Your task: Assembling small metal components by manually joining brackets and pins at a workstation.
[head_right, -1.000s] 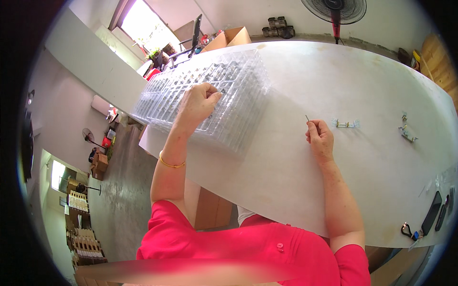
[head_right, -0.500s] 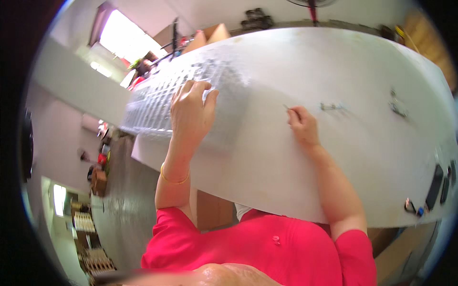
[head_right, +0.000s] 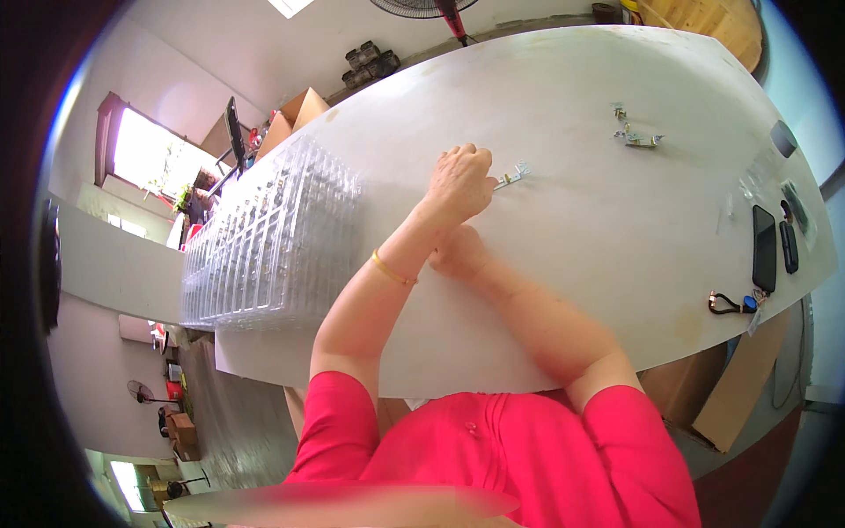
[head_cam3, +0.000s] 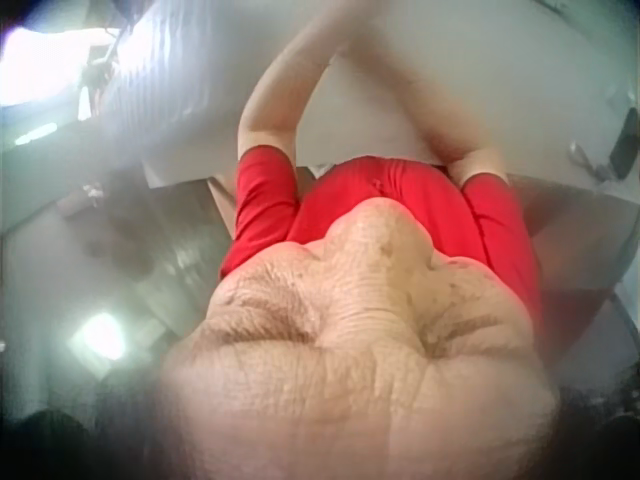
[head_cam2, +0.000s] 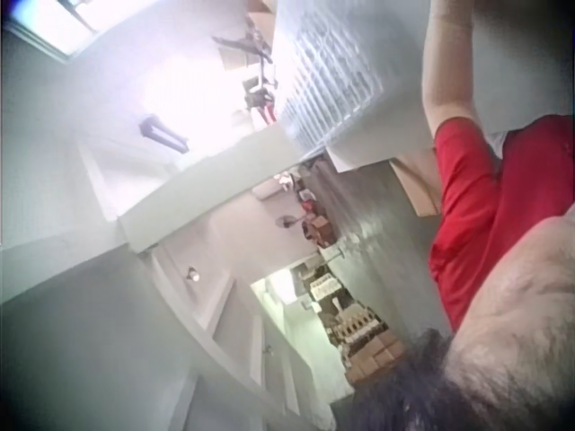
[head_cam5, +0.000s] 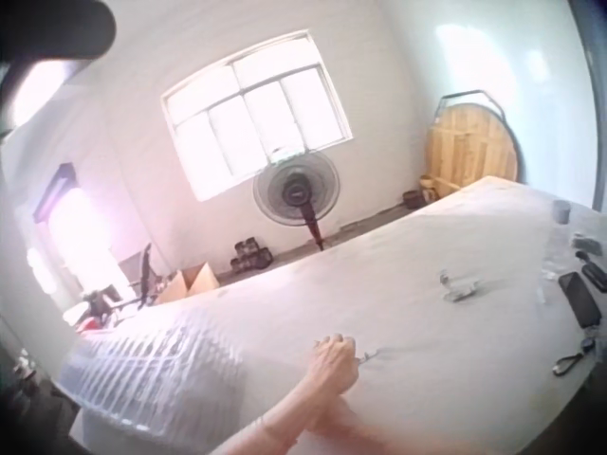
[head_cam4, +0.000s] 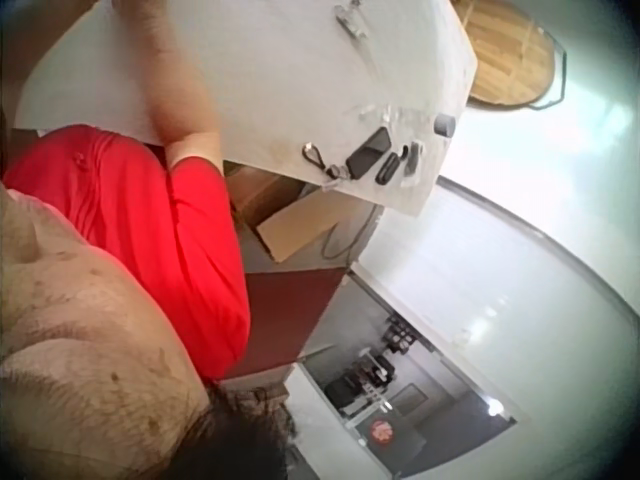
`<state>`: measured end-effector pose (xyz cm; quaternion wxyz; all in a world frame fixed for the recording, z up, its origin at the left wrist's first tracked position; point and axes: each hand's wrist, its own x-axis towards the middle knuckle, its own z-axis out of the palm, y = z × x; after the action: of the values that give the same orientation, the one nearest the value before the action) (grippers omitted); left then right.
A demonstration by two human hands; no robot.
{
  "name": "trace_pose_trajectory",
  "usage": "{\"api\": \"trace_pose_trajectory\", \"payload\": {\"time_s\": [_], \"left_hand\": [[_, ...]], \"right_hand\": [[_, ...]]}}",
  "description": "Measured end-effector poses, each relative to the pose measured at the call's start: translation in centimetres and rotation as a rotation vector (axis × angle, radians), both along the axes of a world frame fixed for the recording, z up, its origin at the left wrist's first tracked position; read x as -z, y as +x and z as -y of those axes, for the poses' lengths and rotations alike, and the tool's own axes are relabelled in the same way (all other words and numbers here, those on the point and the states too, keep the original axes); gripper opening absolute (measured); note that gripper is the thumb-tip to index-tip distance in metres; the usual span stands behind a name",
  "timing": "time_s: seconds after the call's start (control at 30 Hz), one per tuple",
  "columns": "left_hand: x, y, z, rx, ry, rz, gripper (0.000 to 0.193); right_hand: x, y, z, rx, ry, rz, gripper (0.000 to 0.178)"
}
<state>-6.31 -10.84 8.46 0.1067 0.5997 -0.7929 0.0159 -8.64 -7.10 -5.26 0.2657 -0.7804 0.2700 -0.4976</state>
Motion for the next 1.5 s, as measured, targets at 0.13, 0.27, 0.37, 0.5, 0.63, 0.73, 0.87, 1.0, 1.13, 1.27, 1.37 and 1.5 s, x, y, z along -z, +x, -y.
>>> {"api": "trace_pose_trajectory", "payload": {"time_s": [0.13,0.27,0.37,0.5,0.63,0.73,0.87,1.0,1.13,1.27,1.37,1.5], "left_hand": [[3.4,0.0,3.2,-0.064,0.144,0.056,0.023],[4.9,-0.7,5.1,-0.042,0.246,0.068,0.022],[4.7,-0.5,5.3,0.034,0.247,-0.019,0.019],[2.4,3.3,3.3,-0.14,0.138,-0.582,0.014],[-0.6,6.5,-1.3,-0.241,-0.027,-1.031,0.013],[-1.0,8.4,-4.6,-0.335,-0.106,-0.979,0.016],[1.8,9.8,-7.8,-0.425,-0.033,-1.182,0.023],[4.7,11.1,-9.1,-0.422,-0.07,-1.249,0.025],[7.3,11.6,-9.2,-0.452,-0.084,-1.145,0.026],[8.4,11.2,-9.1,-0.436,-0.135,-1.145,0.025],[8.1,10.8,-9.4,-0.422,-0.12,-1.073,0.025],[7.5,10.1,-9.8,-0.449,-0.086,-1.094,0.025]], "right_hand": [[-0.9,0.3,-0.7,-0.142,0.251,-0.237,0.037],[-2.0,-1.3,-1.2,-0.156,0.326,-0.132,0.021],[-1.1,-1.6,-0.8,-0.125,0.237,-0.141,0.018],[-4.0,-1.4,-1.0,-0.12,0.302,-0.351,0.013],[-3.8,-1.3,-1.1,0.032,0.375,0.011,0.012],[-3.4,-1.4,-0.1,0.117,0.522,0.159,0.013],[-4.0,-1.5,0.2,0.055,0.699,0.332,0.016],[-5.1,-1.6,0.5,-0.009,0.771,0.302,0.016],[-5.3,-1.8,0.7,-0.091,0.813,0.262,0.015],[-4.4,-1.6,0.4,-0.096,0.715,0.238,0.015],[-5.0,-1.8,0.2,-0.053,0.675,0.175,0.014],[-5.0,-1.9,0.1,-0.066,0.649,0.15,0.013]]}}
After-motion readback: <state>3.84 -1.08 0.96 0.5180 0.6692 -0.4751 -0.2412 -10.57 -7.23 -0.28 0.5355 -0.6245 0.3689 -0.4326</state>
